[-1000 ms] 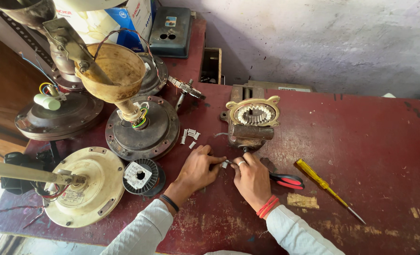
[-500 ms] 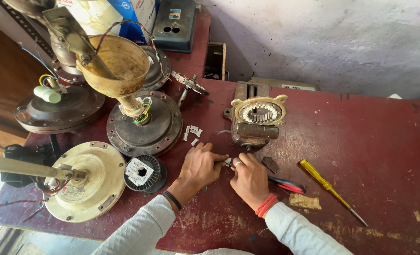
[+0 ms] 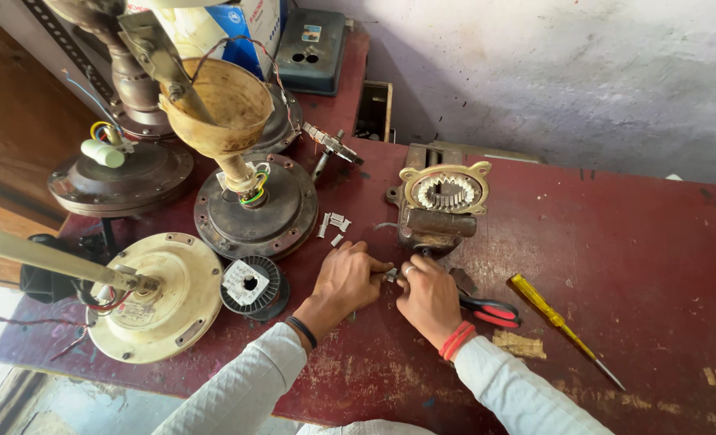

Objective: The person repeatedly cuts small white plastic pieces with a knife and inserts them into slots on a motor stator held in a bench vise. They use a screwdriver to adjust the stator and continue the cycle of cutting and inserting throughout the clip.

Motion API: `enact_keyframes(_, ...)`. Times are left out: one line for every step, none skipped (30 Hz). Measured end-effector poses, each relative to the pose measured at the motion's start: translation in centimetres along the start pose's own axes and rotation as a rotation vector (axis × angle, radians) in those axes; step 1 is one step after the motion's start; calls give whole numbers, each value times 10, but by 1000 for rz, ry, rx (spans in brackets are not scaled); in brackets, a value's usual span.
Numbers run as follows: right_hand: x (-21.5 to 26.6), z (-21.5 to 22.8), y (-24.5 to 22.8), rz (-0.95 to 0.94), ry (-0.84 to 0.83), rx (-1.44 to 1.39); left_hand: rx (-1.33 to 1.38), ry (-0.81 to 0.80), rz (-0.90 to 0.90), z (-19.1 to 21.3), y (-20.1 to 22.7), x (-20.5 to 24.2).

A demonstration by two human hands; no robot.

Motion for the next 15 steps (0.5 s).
enact_keyframes(1, 0, 0, -2, -29, -22, 11, 6, 4, 1, -1, 0)
enact_keyframes(4, 1, -1, -4, -58, -44, 22, 12, 9, 1, -1, 1)
enact_keyframes(6, 3, 2, -8, -85, -60, 36, 20, 7, 1, 0, -2)
enact_keyframes(7, 5, 6, -44, -98, -66, 67, -11, 12, 2, -2, -6)
enact_keyframes(11, 6, 10, -82, -116, -75, 100, -48, 20, 2, -6, -8)
enact_keyframes(14, 7, 13, -119, -135, -84, 132, -85, 29, 2, -9, -8)
enact_keyframes(16, 9, 16, -142, -133, -102, 178, -79, 40, 5, -11, -8)
enact_keyframes(20, 13, 20, -165, -132, -120, 224, -74, 51, 7, -13, -8)
enact_keyframes(22, 15, 23, -189, -130, -141, 268, -70, 63, 9, -14, -8)
enact_keyframes(23, 20, 25, -160, -103, -105, 262, -65, 57, 10, -14, -9)
enact_keyframes(27, 24, 26, -136, -80, -72, 256, -67, 54, 9, -12, -8)
enact_keyframes(29, 26, 25, -112, -56, -40, 250, -69, 51, 8, -11, -7)
enact_keyframes(31, 26, 25, -103, -65, -20, 204, -62, 24, 6, -7, -6)
enact_keyframes(31, 26, 25, -94, -74, 0, 157, -55, -2, 4, -3, -5)
enact_keyframes(29, 27, 24, -83, -79, 22, 109, -44, -31, 4, 0, -6)
Point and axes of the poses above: each hand's wrist, its own x-axis away from the middle knuckle, its own z-axis out of the back of the hand, y = z × x, the point moved 5 cm from there along -x, towards the middle knuckle, and after that the axes turned 2 degrees about z, right-handed, at the moved point
